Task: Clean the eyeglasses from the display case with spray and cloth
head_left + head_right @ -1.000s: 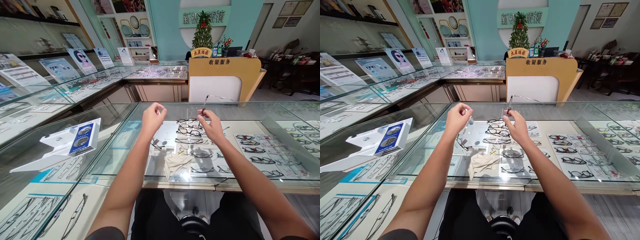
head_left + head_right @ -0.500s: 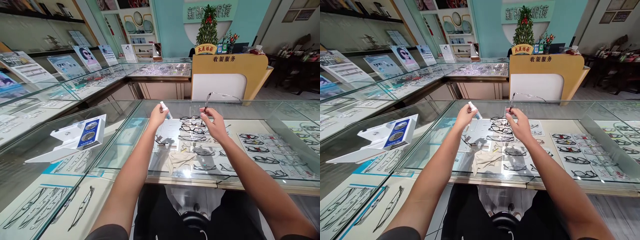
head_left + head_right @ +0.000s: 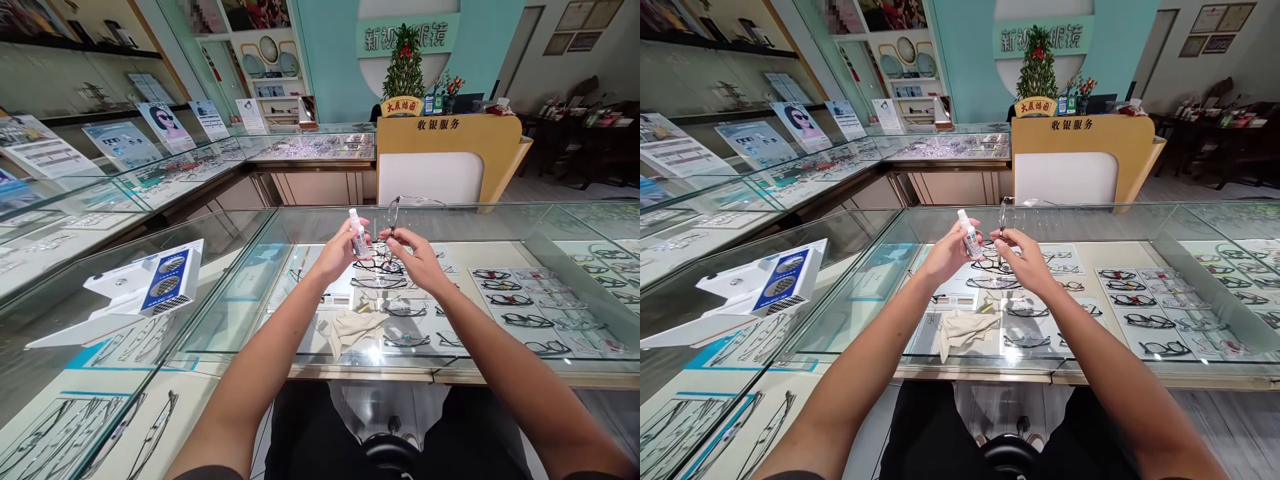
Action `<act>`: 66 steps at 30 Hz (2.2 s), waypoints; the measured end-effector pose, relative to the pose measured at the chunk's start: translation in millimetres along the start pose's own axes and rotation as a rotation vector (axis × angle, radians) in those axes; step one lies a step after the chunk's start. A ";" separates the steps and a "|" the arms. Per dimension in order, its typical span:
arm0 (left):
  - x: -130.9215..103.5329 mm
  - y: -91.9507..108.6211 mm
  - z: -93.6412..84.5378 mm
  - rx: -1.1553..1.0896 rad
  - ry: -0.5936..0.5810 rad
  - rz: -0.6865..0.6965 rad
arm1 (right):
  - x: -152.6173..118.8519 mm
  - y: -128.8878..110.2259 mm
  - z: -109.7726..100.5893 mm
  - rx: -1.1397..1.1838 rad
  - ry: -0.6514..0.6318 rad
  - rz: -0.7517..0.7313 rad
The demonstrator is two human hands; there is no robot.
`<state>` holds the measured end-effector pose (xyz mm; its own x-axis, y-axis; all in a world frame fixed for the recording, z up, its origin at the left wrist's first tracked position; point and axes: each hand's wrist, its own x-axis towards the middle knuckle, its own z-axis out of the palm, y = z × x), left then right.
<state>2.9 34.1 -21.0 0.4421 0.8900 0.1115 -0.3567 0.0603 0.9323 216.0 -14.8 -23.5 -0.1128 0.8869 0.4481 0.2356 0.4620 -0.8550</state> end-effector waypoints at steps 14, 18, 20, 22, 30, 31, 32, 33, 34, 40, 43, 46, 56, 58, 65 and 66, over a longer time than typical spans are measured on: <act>-0.8 5.7 3.7 -0.050 -0.030 -0.034 | -4.9 -9.7 3.8 0.126 -0.191 0.069; -1.2 5.5 1.3 -0.029 -0.071 -0.055 | -4.8 -10.0 4.5 0.201 -0.222 0.062; -1.7 5.4 0.0 -0.034 -0.082 -0.072 | -4.4 -10.7 4.5 0.235 -0.237 0.071; -1.8 4.9 -0.9 -0.037 -0.085 -0.081 | -4.0 -11.4 4.3 0.243 -0.245 0.084; 1.8 -4.4 3.3 0.210 0.068 0.046 | -4.4 -7.1 4.0 0.235 -0.278 0.079; 1.8 -5.7 3.7 0.240 0.085 0.062 | -4.7 -6.6 4.2 0.237 -0.286 0.082; 1.7 -6.8 4.0 0.265 0.093 0.072 | -5.1 -6.4 4.4 0.238 -0.292 0.087; 1.5 -7.7 4.1 0.283 0.093 0.081 | -5.5 -6.4 4.7 0.239 -0.295 0.094; 1.2 -8.4 4.0 0.296 0.088 0.089 | -5.8 -6.6 5.0 0.239 -0.297 0.102; -0.1 -11.5 2.6 0.327 0.048 0.119 | -6.2 -7.9 5.0 0.242 -0.313 0.108; -0.6 -11.5 3.4 0.328 0.042 0.131 | -5.7 -6.8 3.3 0.252 -0.310 0.104; -2.3 -8.9 6.2 0.371 0.062 0.155 | -4.5 -4.9 2.3 0.289 -0.271 0.098; -7.3 -14.5 8.1 0.632 -0.080 0.102 | 0.1 4.4 4.7 0.435 -0.107 0.169; -7.4 -15.4 6.1 0.624 -0.094 0.100 | -0.5 3.8 4.7 0.457 -0.110 0.172; -7.6 -13.4 6.4 0.593 -0.100 0.092 | -0.4 -0.7 4.3 0.471 -0.109 0.174; -8.1 -13.2 8.1 0.594 -0.101 0.093 | -0.3 -1.3 4.4 0.468 -0.109 0.178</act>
<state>10.6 22.4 -31.5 0.5172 0.8304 0.2071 0.1094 -0.3041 0.9464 211.6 -15.6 -23.6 -0.2166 0.9365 0.2759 -0.1943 0.2356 -0.9522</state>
